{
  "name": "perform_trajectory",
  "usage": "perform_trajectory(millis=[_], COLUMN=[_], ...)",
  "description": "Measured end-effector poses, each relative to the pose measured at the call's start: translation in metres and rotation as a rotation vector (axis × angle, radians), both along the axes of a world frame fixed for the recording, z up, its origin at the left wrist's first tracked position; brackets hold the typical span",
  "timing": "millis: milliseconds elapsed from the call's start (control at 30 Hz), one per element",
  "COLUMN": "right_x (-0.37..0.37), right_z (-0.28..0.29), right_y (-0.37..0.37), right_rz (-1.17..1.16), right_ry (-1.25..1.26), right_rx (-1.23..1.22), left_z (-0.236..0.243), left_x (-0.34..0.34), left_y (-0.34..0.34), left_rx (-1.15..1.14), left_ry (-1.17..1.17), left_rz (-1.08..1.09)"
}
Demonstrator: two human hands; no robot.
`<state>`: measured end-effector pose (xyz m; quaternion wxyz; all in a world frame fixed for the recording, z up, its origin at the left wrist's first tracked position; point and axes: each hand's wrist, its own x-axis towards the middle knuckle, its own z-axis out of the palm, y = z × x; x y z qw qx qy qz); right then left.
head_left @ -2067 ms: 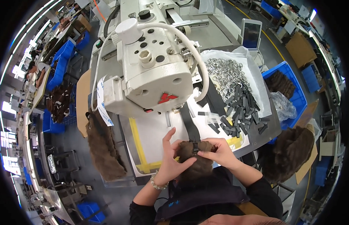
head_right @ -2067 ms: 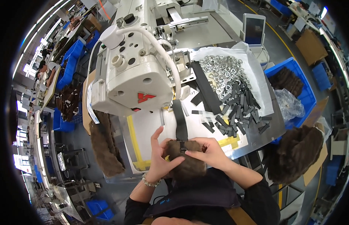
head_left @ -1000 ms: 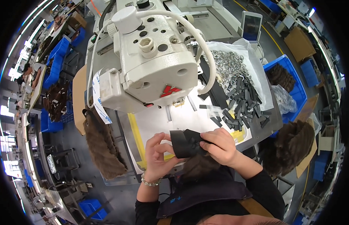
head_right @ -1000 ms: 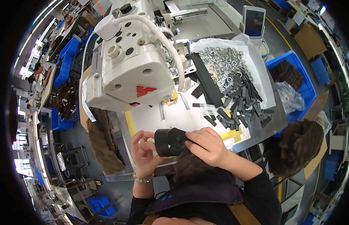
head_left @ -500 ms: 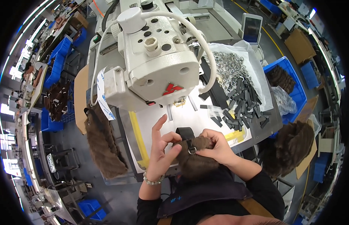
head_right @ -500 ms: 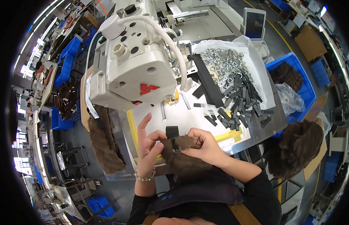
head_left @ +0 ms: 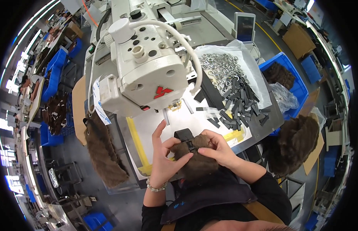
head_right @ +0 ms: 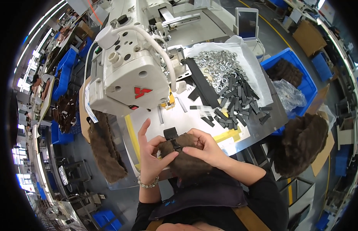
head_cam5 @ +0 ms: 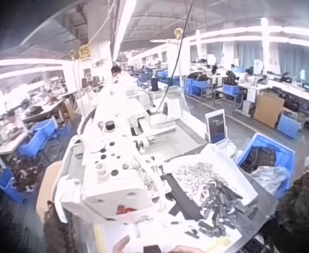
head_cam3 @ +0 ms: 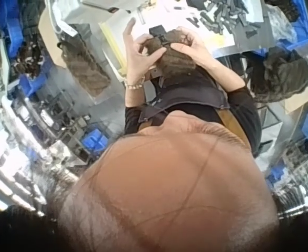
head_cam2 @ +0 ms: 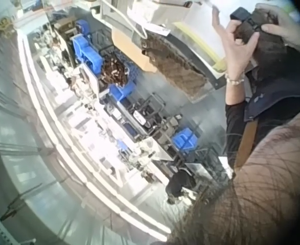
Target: Sewing pieces of fur onto fabric straps using an industrial sewing machine.
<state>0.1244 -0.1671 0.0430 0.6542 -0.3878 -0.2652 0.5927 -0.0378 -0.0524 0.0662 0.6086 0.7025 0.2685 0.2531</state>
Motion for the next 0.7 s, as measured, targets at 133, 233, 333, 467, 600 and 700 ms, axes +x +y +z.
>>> perform_trajectory(millis=[133,233,333,467,600,700], right_x=[0.005,0.02,0.029,0.091,0.149,0.232], right_z=[0.005,0.007,0.01,-0.022,0.052,0.069], right_y=[-0.011,-0.035,-0.063,-0.145,-0.214,-0.311], right_rz=[0.0,0.054,0.01,-0.311,-1.052,-1.381], right_ry=[-0.174,-0.292,-0.123,-0.449,-0.336,-0.442], right_rx=[0.003,-0.005,-0.006,-0.11,-0.009,-0.17], left_z=[0.001,-0.013,-0.019,-0.059,-0.046,-0.039], left_x=[0.01,0.017,0.028,0.037,0.065,0.071], left_y=[-0.005,-0.01,-0.042,-0.083,-0.109,-0.106], left_rx=[-0.179,-0.052,-0.61,-0.308,-0.127,-0.237], left_ry=[0.003,-0.07,-0.317,0.125,0.008,0.01], left_rz=[-0.005,-0.093,-0.289,-0.951,-1.223,-1.302])
